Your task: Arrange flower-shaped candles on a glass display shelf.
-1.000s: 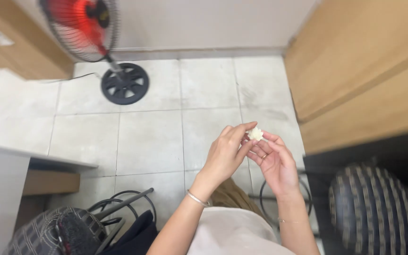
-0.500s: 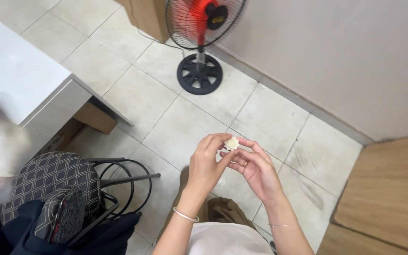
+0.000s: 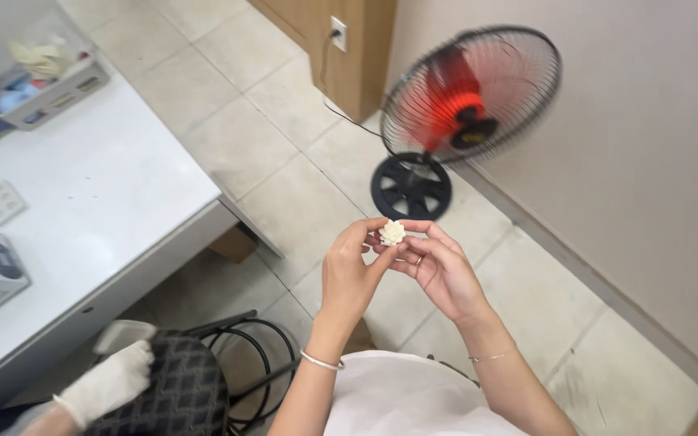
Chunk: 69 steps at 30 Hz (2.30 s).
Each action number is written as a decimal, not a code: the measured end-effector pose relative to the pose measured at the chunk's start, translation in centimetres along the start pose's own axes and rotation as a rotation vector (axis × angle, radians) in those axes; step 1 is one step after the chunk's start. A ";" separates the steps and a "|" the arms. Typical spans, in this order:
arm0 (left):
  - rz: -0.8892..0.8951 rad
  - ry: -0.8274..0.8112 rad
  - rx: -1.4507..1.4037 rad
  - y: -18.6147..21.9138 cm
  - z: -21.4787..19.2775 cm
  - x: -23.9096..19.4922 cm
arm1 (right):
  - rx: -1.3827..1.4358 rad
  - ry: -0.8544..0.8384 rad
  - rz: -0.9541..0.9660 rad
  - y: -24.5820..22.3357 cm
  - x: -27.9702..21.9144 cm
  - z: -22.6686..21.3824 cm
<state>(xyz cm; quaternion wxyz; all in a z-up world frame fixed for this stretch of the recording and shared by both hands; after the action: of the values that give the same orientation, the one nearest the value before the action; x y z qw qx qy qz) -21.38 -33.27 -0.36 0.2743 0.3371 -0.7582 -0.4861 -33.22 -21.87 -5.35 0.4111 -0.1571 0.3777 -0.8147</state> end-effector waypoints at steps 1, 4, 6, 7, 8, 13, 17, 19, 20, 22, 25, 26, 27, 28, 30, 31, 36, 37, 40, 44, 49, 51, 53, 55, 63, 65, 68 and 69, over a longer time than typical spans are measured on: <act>-0.003 0.024 0.004 -0.6 -1.0 1.9 | 0.000 -0.022 0.011 0.4 2.3 1.0; 0.008 0.067 -0.031 -1.9 -2.7 7.7 | -0.039 -0.030 0.052 0.9 9.3 2.9; -0.003 0.108 -0.054 -2.6 -3.9 11.3 | -0.032 -0.026 0.073 1.5 13.5 4.1; -0.014 0.134 -0.054 -3.1 -4.1 12.8 | -0.036 -0.046 0.092 1.8 15.5 4.3; -0.028 0.142 -0.048 -3.7 -4.4 14.5 | -0.033 -0.043 0.120 2.3 17.6 4.5; -0.121 0.197 -0.038 -6.7 -4.9 24.4 | -0.020 -0.119 0.205 4.7 29.9 4.2; -0.122 0.299 -0.052 -7.4 -5.5 33.9 | -0.022 -0.164 0.254 4.9 41.0 6.3; -0.139 0.343 -0.067 -7.1 -5.8 38.6 | -0.018 -0.186 0.262 4.2 46.2 7.5; -0.131 0.366 -0.051 -7.1 -6.4 40.5 | -0.013 -0.212 0.278 4.1 48.3 8.8; -0.132 0.399 -0.032 -7.5 -7.6 44.1 | -0.006 -0.243 0.306 4.4 52.4 10.4; -0.191 0.431 -0.014 -9.1 -9.3 49.0 | 0.047 -0.282 0.367 6.4 57.9 12.0; -0.201 0.436 -0.012 -9.7 -10.0 50.7 | 0.031 -0.272 0.391 7.1 59.8 12.6; -0.211 0.440 -0.009 -10.3 -10.7 52.4 | 0.015 -0.263 0.415 7.9 61.6 13.1; -0.214 0.450 -0.007 -11.1 -11.4 54.2 | 0.015 -0.271 0.422 8.5 63.6 14.1; -0.233 0.470 -0.032 -12.9 -13.2 57.9 | 0.008 -0.254 0.438 9.9 67.4 16.0; -0.236 0.473 -0.030 -13.6 -14.1 60.0 | 0.008 -0.255 0.442 10.8 69.6 16.7; -0.230 0.469 -0.039 -17.5 -20.6 71.8 | 0.053 -0.235 0.403 15.9 81.3 21.7; -0.223 0.470 -0.036 -18.1 -22.4 74.4 | 0.056 -0.239 0.399 16.8 83.9 23.2; -0.196 0.467 0.010 -19.5 -27.1 81.3 | 0.040 -0.240 0.391 19.1 90.6 27.5; -0.193 0.452 0.053 -21.8 -32.2 89.6 | 0.040 -0.201 0.397 22.4 98.8 31.7; -0.215 0.424 0.044 -25.8 -36.2 99.6 | 0.046 -0.176 0.426 26.1 108.9 35.3; -0.248 0.414 0.039 -28.0 -37.4 104.3 | 0.030 -0.172 0.426 27.7 113.8 36.0; -0.240 0.426 0.052 -29.5 -39.0 109.2 | 0.025 -0.184 0.432 29.4 119.2 37.3; -0.236 0.442 0.061 -30.7 -40.6 114.3 | 0.015 -0.199 0.441 30.3 124.7 39.1; -0.299 0.570 0.156 -33.7 -49.2 133.2 | -0.068 -0.333 0.510 33.3 145.2 49.5; -0.303 0.577 0.135 -35.0 -50.8 137.0 | -0.061 -0.336 0.515 35.2 149.2 50.3; -0.306 0.576 0.123 -37.1 -53.8 142.8 | -0.045 -0.324 0.519 38.0 154.8 52.5; -0.317 0.569 0.131 -38.0 -54.7 144.6 | -0.037 -0.307 0.528 39.0 156.5 53.1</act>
<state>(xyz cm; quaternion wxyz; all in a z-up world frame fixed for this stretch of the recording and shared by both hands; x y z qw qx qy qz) -61.38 -187.39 -2.01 0.3735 0.5900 -0.6191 -0.3593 -77.54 -185.78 -7.62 0.6579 -0.1823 0.3537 -0.6394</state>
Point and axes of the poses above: each hand's wrist, its own x-axis towards the middle knuckle, its own z-axis out of the palm, y = z × x, the point moved 3 cm from there along x, towards the middle knuckle, and after that the axes turned 11 degrees about -z, right-handed, at the moved point
